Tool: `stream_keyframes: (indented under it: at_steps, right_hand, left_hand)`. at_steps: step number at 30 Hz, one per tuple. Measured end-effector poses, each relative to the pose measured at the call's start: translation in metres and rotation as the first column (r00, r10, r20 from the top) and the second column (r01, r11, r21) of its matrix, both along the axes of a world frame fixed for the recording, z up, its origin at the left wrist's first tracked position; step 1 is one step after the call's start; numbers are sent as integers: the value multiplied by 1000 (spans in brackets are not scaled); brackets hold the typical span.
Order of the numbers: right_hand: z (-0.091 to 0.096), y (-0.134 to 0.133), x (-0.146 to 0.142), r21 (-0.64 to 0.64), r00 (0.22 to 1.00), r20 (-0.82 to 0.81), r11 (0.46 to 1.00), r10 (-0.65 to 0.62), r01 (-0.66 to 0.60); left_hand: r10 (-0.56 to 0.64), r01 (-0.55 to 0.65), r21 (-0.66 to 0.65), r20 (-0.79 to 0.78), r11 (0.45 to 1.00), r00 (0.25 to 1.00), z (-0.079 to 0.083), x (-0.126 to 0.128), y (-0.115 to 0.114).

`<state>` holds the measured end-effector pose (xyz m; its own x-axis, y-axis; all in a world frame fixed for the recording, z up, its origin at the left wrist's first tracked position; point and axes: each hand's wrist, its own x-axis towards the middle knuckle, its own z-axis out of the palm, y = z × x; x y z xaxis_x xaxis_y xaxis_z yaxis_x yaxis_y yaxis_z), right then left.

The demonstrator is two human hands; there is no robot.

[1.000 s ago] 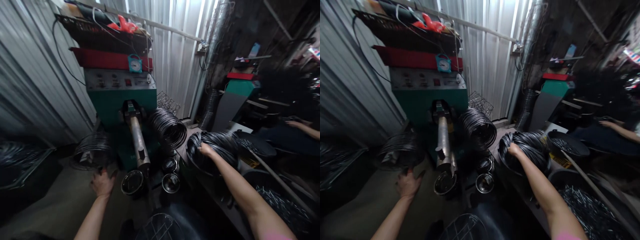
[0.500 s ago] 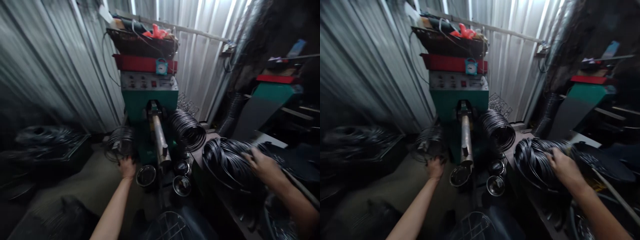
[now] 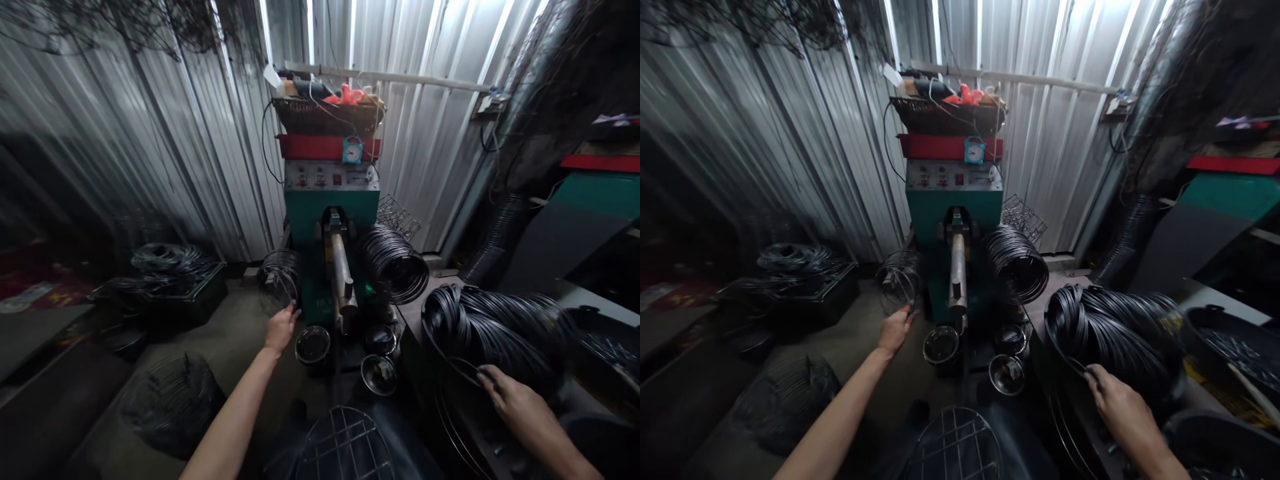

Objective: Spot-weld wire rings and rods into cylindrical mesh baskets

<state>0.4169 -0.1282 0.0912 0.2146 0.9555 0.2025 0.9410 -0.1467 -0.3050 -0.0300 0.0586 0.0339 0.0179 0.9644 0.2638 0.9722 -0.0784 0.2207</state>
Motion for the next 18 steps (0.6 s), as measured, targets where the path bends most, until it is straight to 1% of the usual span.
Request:
stream_keyframes:
  at_steps: [1, 3, 7, 10, 14, 16, 18]
  right_hand:
    - [-1, -4, -2, -20, 1000, -5, 1000, -2, 2]
    - [-2, -12, -4, -57, 1000, -24, 998, 1, -2]
    - [-9, -27, 0, -88, 998, -68, 996, -2, -4]
    - [-19, -32, 8, -80, 998, -64, 997, -9, 4]
    - [-35, -34, 15, -65, 998, -54, 998, 13, -16]
    - [-43, -33, 16, -57, 999, -44, 998, 16, -19]
    - [-47, -32, 16, -48, 999, -32, 999, 17, -18]
  left_hand:
    - [-20, 20, -46, -14, 999, 1000, 6, 1, 0]
    - [-40, 36, -98, -38, 995, 998, 15, 2, -1]
    - [-13, 4, -127, -67, 992, 998, 30, 3, -5]
    - [14, -22, -129, -62, 991, 998, 43, 4, -10]
    - [30, -31, -114, -12, 993, 999, 62, 7, -11]
    - [42, -39, -85, 33, 996, 999, 71, 8, -9]
    - [77, -74, -40, 90, 996, 993, 81, 6, -7]
